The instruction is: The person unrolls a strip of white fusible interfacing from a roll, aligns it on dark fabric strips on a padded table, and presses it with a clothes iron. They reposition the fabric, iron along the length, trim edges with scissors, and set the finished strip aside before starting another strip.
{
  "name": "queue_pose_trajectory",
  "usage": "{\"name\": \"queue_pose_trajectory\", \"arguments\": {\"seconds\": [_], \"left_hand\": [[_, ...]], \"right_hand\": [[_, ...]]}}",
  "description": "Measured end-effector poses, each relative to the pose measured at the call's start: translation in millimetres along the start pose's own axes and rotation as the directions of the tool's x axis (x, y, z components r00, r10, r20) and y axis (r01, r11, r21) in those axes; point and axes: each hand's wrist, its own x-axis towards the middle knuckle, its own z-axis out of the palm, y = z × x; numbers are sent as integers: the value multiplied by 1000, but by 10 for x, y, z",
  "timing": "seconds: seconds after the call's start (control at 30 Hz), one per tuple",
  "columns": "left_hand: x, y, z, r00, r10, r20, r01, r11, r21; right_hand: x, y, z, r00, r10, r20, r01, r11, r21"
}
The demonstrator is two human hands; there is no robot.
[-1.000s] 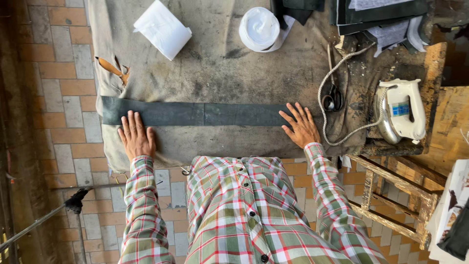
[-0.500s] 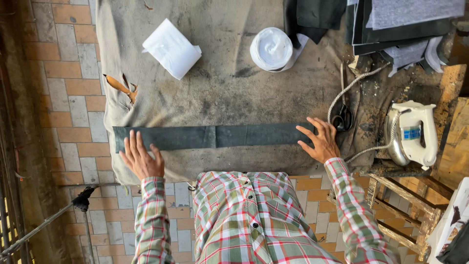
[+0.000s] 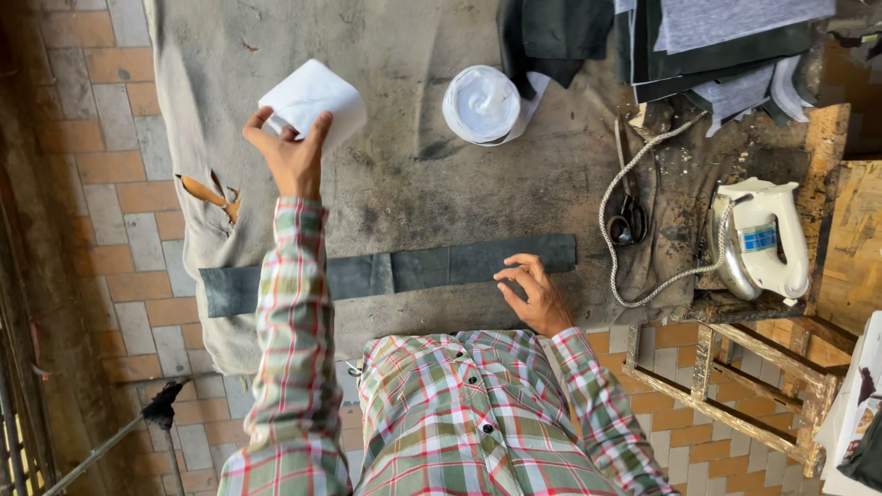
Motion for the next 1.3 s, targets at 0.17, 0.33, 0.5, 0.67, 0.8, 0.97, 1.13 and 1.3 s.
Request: {"name": "queue_pose_trajectory", "arguments": {"seconds": [0.17, 0.33, 0.5, 0.67, 0.8, 0.97, 1.13, 1.3], "left_hand": [[-905, 605, -218, 872, -85, 483, 197, 963, -185], [-1719, 929, -265, 788, -39, 614, 294, 900, -322], [-2095, 984, -378, 815, -43, 578, 302, 883, -360], [-2189, 991, -524, 824, -62, 563, 371, 809, -455], [-2182, 1000, -644, 847, -58, 528, 273, 900, -340], [-2155, 916, -895, 819, -119, 562, 162, 986, -27], [-2067, 760, -1306, 844, -154, 513, 123, 988, 95], [-1997, 624, -1780, 890, -190, 415, 206, 979, 6]], "right_hand": [[20, -344, -91, 982, -15, -188, 54, 977, 204], [171, -925, -212, 923, -285, -260, 355, 891, 282], [162, -1270, -332, 834, -531, -152, 542, 839, 46], [102, -1338, -293, 822, -550, -151, 557, 831, 4], [32, -1350, -392, 848, -487, -208, 499, 867, 5], [-67, -1253, -657, 834, -479, -275, 459, 878, -135], [-249, -810, -1020, 891, -290, -349, 317, 948, 23], [-388, -210, -1156, 991, 20, -131, 3, 984, 177]]}}
